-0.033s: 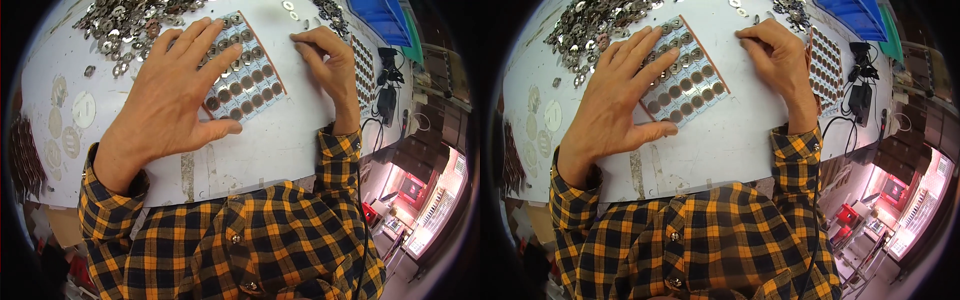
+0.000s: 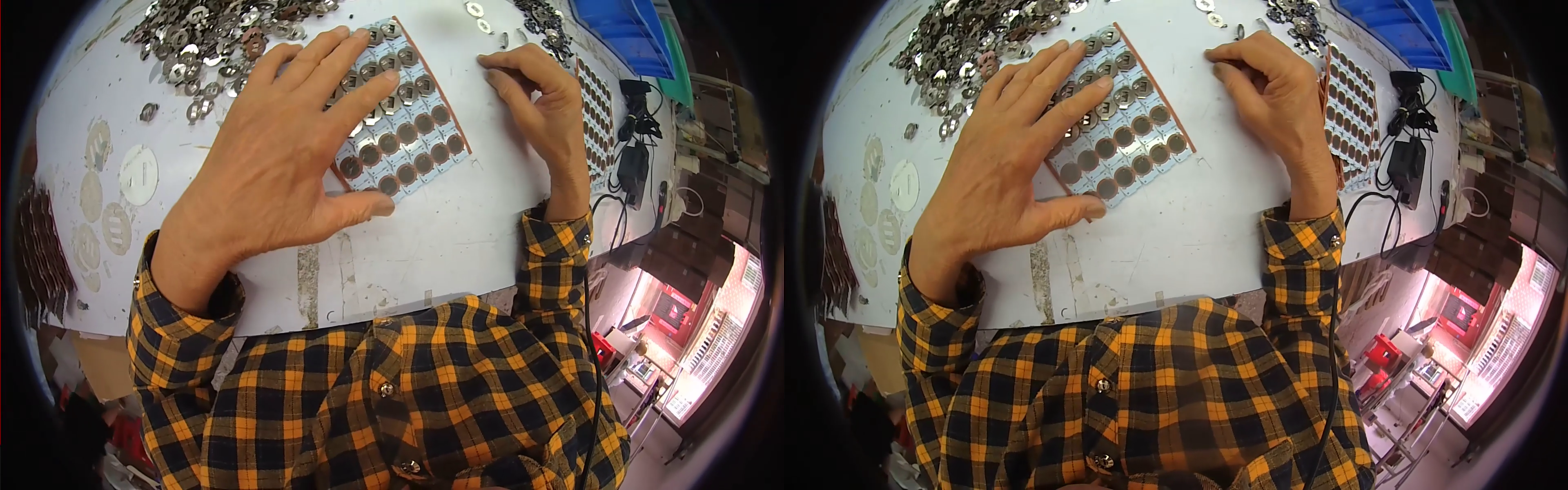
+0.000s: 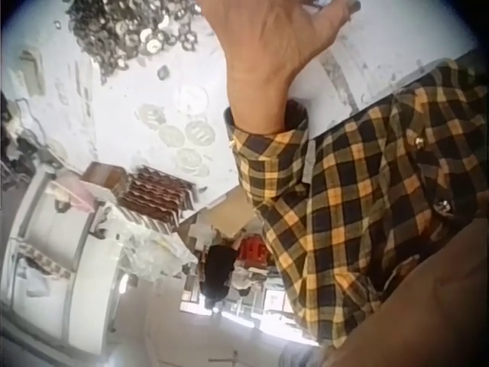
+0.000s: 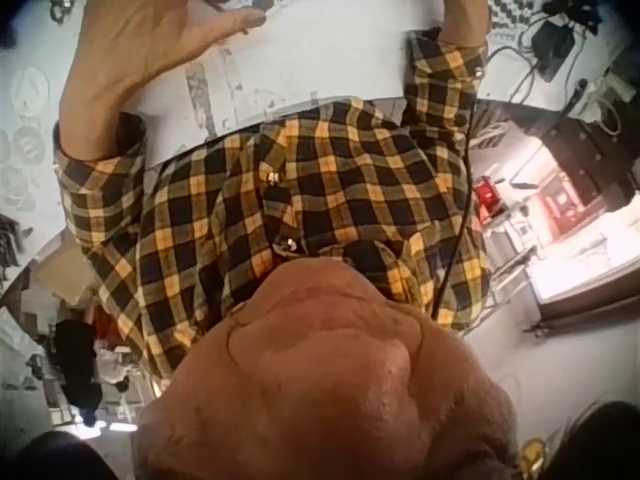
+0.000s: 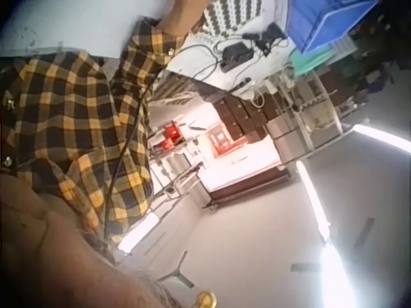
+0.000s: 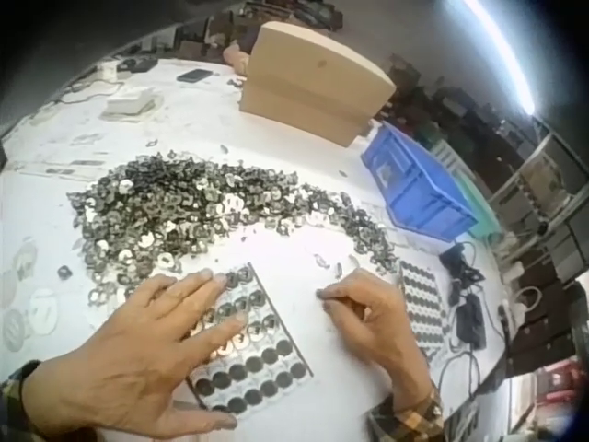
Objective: Manual assembly of small circular metal components into a grid-like template on a workbench.
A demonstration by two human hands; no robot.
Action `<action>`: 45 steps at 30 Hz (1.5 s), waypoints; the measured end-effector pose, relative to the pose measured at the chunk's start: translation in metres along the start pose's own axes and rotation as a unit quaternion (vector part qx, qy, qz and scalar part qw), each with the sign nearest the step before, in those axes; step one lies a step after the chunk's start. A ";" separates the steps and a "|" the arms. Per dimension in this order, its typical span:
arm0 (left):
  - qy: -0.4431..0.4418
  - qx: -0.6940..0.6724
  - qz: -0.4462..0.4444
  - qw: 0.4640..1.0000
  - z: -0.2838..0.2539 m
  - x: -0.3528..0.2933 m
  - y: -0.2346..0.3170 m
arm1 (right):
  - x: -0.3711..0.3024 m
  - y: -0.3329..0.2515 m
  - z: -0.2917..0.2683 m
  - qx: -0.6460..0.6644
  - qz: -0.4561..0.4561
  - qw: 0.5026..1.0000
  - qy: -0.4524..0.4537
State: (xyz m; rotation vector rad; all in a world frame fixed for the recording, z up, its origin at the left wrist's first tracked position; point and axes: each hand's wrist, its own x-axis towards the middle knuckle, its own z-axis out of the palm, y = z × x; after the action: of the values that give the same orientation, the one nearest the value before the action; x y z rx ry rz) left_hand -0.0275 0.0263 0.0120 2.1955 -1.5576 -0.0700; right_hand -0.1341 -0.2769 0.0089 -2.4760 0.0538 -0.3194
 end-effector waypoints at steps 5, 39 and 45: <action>0.000 0.005 0.003 1.000 0.003 -0.001 -0.007 | -0.004 -0.011 0.005 0.123 0.104 0.986 0.051; -0.066 -0.118 0.061 0.989 -0.025 0.013 -0.022 | -0.015 -0.092 0.035 0.440 0.204 0.871 -0.073; -0.070 -0.146 0.086 0.983 -0.025 0.005 -0.040 | -0.020 -0.109 0.054 0.355 0.178 0.909 -0.128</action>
State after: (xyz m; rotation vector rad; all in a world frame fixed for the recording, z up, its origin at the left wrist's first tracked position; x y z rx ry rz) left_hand 0.0170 0.0402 0.0203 1.8568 -1.6860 -0.3832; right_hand -0.1452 -0.1561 0.0282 -1.7157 0.2342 0.1342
